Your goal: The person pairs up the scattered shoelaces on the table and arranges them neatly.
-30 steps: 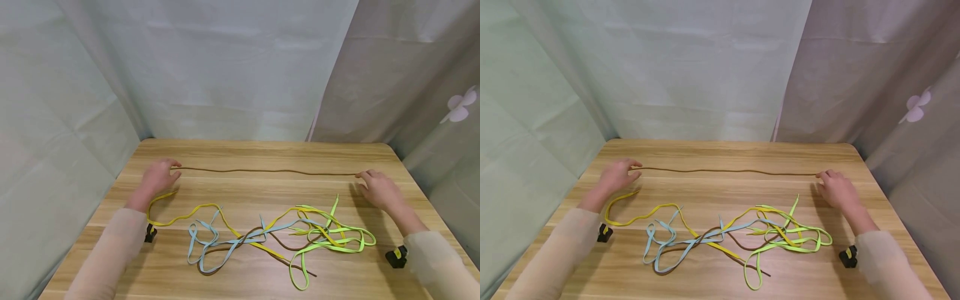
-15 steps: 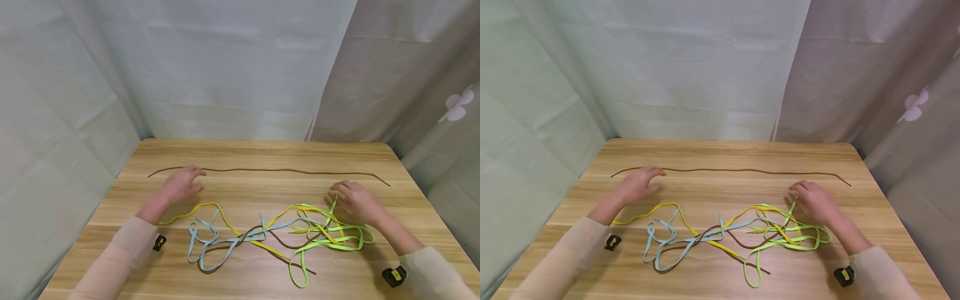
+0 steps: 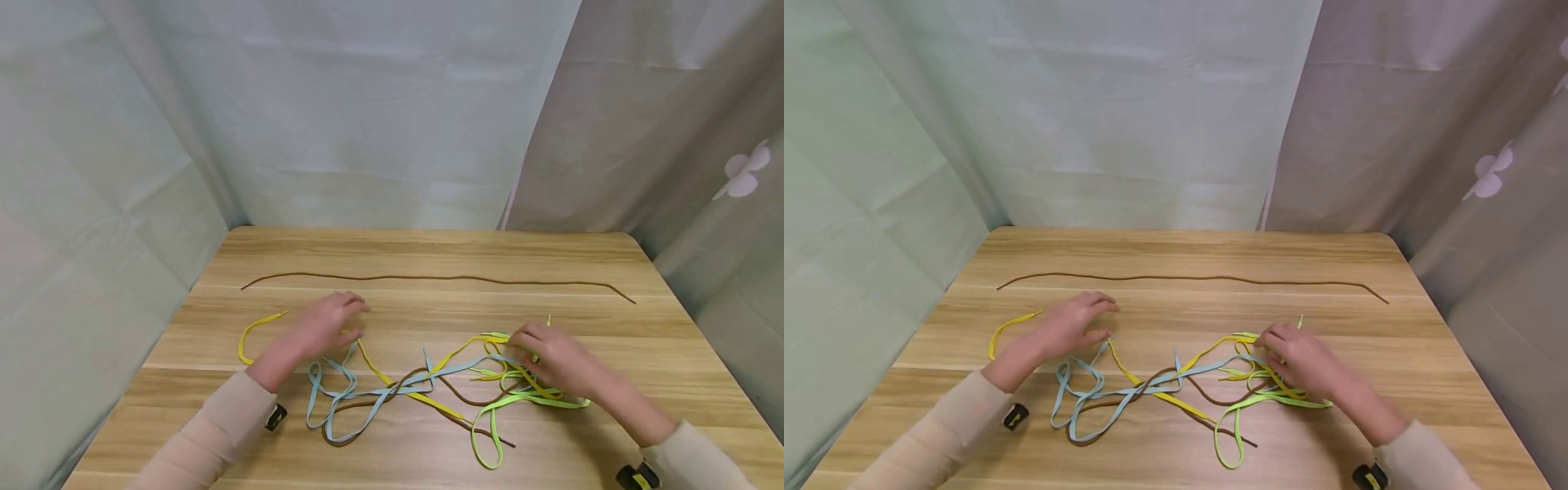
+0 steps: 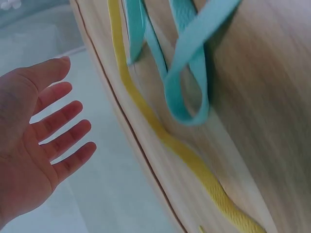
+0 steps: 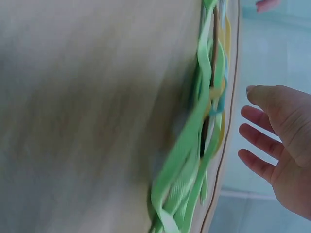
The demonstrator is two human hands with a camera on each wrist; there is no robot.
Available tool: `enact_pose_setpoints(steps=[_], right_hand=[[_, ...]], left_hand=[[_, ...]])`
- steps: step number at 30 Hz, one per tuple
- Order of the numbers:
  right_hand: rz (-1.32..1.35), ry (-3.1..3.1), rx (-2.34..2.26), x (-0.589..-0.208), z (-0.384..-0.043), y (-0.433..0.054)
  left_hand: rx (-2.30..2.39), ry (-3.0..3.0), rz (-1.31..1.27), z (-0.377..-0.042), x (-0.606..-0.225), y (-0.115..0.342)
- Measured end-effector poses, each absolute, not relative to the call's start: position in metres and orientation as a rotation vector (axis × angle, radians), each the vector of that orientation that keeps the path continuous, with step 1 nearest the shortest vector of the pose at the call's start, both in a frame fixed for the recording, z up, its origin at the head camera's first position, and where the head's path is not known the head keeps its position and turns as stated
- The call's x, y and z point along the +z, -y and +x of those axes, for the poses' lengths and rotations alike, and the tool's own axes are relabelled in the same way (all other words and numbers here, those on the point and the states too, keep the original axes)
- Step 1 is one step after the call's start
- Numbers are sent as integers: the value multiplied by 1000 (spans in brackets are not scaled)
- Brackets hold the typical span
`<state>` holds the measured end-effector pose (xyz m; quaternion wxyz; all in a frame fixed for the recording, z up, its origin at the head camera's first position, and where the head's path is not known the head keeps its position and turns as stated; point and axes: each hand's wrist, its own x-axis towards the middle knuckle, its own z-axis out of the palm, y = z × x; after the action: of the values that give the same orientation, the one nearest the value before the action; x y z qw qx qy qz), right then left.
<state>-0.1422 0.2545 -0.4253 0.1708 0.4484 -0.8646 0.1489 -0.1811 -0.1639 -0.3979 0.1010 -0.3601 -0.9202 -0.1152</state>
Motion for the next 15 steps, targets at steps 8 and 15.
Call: enact_pose_setpoints(steps=[8, 15], right_hand=[[1357, 2432, 469, -430, -127, -240], [1390, 2459, 398, -433, -120, -235]], left_hand=[[-308, 2706, -1125, -173, -404, 148], [-314, 2663, -1206, -167, -410, 135]])
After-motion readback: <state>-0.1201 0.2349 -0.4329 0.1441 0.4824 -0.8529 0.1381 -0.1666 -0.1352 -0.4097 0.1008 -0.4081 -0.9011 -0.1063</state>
